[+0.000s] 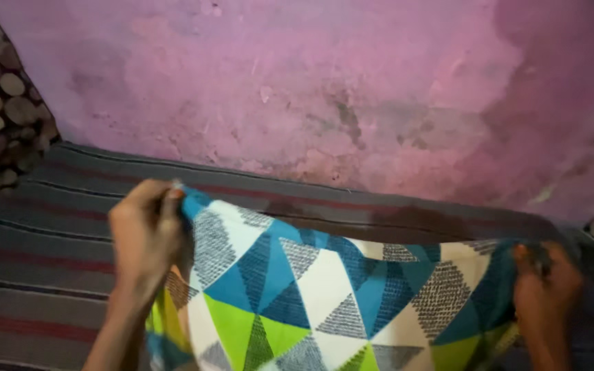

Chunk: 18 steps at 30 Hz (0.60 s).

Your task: The person puts a patterned pillowcase onto a pillow by hand, stretching the fabric and smoothing it down on a bed.

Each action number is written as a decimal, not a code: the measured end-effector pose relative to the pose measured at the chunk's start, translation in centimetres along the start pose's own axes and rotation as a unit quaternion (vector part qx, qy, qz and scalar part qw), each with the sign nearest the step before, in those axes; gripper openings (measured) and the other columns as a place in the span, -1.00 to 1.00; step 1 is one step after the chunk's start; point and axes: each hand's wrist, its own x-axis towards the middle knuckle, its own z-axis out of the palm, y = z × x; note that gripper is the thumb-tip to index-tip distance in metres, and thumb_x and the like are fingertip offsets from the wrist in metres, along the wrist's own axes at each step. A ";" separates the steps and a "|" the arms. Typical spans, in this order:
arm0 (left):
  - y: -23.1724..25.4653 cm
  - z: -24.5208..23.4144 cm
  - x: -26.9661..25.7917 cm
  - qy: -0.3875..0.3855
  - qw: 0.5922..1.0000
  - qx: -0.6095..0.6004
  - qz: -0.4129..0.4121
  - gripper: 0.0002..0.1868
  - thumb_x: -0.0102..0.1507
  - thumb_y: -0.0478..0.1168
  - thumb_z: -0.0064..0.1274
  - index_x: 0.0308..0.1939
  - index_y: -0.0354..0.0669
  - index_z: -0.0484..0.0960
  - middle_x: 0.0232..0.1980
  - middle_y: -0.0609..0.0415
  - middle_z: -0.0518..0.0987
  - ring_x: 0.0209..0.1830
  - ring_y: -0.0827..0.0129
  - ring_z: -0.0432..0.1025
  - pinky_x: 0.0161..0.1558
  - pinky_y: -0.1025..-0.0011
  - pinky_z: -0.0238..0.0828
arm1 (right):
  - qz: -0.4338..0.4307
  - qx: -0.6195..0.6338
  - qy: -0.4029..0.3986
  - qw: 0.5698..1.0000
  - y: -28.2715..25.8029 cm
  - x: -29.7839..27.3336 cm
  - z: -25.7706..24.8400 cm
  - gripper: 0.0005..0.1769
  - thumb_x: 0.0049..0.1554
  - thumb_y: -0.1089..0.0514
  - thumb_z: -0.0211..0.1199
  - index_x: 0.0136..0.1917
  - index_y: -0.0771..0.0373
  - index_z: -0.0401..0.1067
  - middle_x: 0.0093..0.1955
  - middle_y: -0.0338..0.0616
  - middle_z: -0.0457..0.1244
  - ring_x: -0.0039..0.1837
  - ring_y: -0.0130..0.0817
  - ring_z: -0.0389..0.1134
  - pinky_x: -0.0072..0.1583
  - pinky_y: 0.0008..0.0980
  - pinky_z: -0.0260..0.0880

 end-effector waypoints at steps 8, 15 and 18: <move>-14.3 13.1 -0.2 -0.252 0.903 0.347 0.021 -0.50 0.16 -0.16 0.12 0.21 0.05 0.62 0.24 -0.05 0.50 0.22 -0.01 0.35 0.15 -0.04 0.24 | -0.027 -0.251 -0.177 0.951 11.1 -1.3 14.6 -0.50 0.23 -0.10 0.23 0.30 0.24 0.50 0.12 0.26 0.38 0.14 0.29 0.38 0.13 0.10 0.39; -19.2 7.1 -14.2 -0.217 0.884 0.398 -0.117 -0.71 0.32 0.00 0.00 0.10 0.13 0.57 0.18 -0.01 0.50 0.22 0.04 0.36 0.22 0.06 0.26 | -0.034 -0.294 -0.249 0.922 8.2 -14.3 12.0 -0.45 0.20 -0.25 0.11 0.30 0.10 0.46 0.29 0.11 0.34 0.30 0.09 0.38 0.31 0.00 0.39; -19.7 4.6 -22.8 -0.164 0.887 0.391 -0.182 -0.48 0.25 0.11 0.08 0.20 -0.02 0.50 0.16 -0.06 0.51 0.22 -0.02 0.38 0.26 -0.03 0.27 | -0.222 -0.275 -0.300 0.886 5.1 -19.8 12.3 -0.24 0.05 -0.33 0.11 0.41 0.08 0.36 0.44 0.19 0.20 0.39 0.16 0.26 0.34 0.25 0.27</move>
